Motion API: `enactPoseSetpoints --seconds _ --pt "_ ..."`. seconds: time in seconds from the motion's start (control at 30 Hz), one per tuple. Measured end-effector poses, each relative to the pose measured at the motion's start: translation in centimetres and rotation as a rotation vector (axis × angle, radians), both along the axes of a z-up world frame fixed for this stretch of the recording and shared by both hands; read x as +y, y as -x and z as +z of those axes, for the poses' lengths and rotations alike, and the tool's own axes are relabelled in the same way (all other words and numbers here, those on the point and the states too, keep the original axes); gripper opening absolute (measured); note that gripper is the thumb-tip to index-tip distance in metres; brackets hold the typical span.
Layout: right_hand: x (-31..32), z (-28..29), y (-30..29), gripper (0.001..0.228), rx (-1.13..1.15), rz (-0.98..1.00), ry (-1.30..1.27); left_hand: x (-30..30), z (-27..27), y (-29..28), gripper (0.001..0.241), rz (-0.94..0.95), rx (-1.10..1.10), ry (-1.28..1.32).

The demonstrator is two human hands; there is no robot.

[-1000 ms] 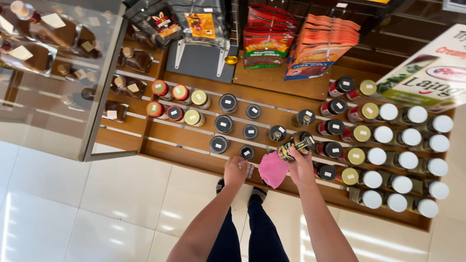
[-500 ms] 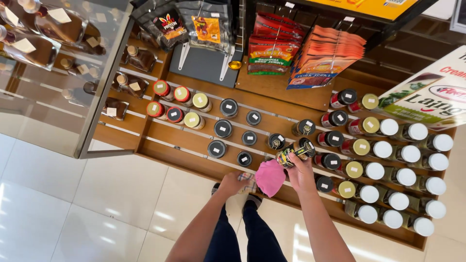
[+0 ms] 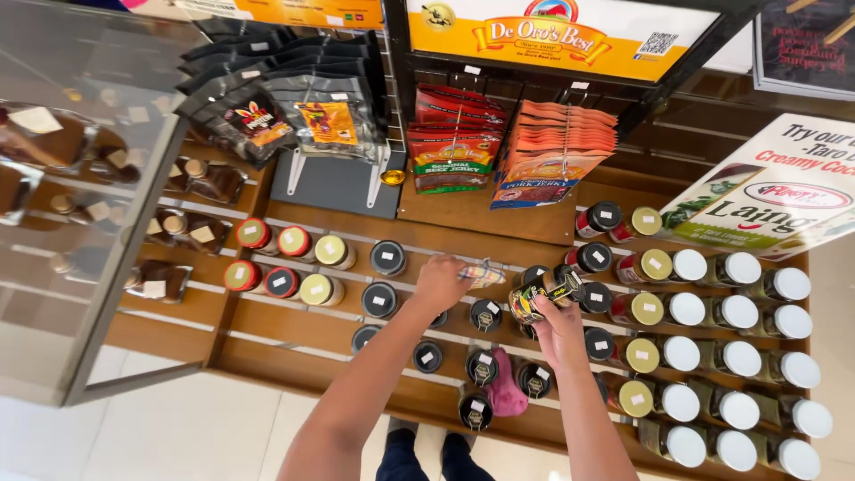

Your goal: Cleaning and wiping down glass jars of food products on a retail display shelf.

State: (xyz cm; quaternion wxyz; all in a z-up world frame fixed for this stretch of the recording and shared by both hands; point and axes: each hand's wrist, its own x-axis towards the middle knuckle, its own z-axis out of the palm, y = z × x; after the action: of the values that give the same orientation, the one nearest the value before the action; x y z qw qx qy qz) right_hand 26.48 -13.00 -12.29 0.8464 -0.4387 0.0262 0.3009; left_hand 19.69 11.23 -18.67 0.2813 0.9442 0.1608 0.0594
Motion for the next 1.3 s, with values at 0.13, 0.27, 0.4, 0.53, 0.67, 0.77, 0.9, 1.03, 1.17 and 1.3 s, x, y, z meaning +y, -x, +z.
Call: enactPoseSetpoints --seconds 0.13,0.27,0.4,0.53,0.67,0.77,0.9,1.03,1.17,1.3 --pt "0.2 -3.6 -1.9 0.046 -0.108 -0.038 0.057 0.2 -5.2 -5.5 0.027 -0.092 0.077 -0.225" --pt "0.5 -4.3 -2.6 0.044 -0.195 -0.043 0.163 -0.4 -12.5 -9.2 0.022 -0.227 0.275 -0.335" --pt "0.6 -3.7 -3.6 0.043 -0.22 -0.029 0.232 -0.4 -11.2 -9.3 0.03 -0.559 0.51 0.09" --pt "-0.1 -4.1 -4.9 0.042 -0.253 -0.025 0.281 0.0 -7.6 -10.4 0.026 -0.29 0.425 -0.046" --pt "1.6 -1.8 -5.2 0.044 -0.276 -0.012 0.341 -1.7 -14.3 -10.4 0.028 -0.264 0.199 -0.174" --pt "3.0 -0.6 -5.5 0.047 -0.292 0.012 0.382 -1.7 -10.7 -8.9 0.026 -0.456 0.327 -0.179" --pt "4.9 -1.2 -5.7 0.054 -0.365 0.091 0.517 0.6 1.0 -5.0 0.026 -0.152 0.262 0.156" --pt "6.5 -3.5 -5.5 0.061 -0.424 0.119 0.605 1.6 2.5 -2.0 0.023 0.145 -0.121 0.297" --pt "8.4 -3.4 -4.5 0.077 -0.543 0.221 0.677 1.1 1.3 -0.2 0.025 0.286 -0.207 0.342" --pt "9.7 -3.3 -4.1 0.081 -0.648 0.438 1.003 0.4 1.6 1.2 0.026 0.339 -0.259 0.397"
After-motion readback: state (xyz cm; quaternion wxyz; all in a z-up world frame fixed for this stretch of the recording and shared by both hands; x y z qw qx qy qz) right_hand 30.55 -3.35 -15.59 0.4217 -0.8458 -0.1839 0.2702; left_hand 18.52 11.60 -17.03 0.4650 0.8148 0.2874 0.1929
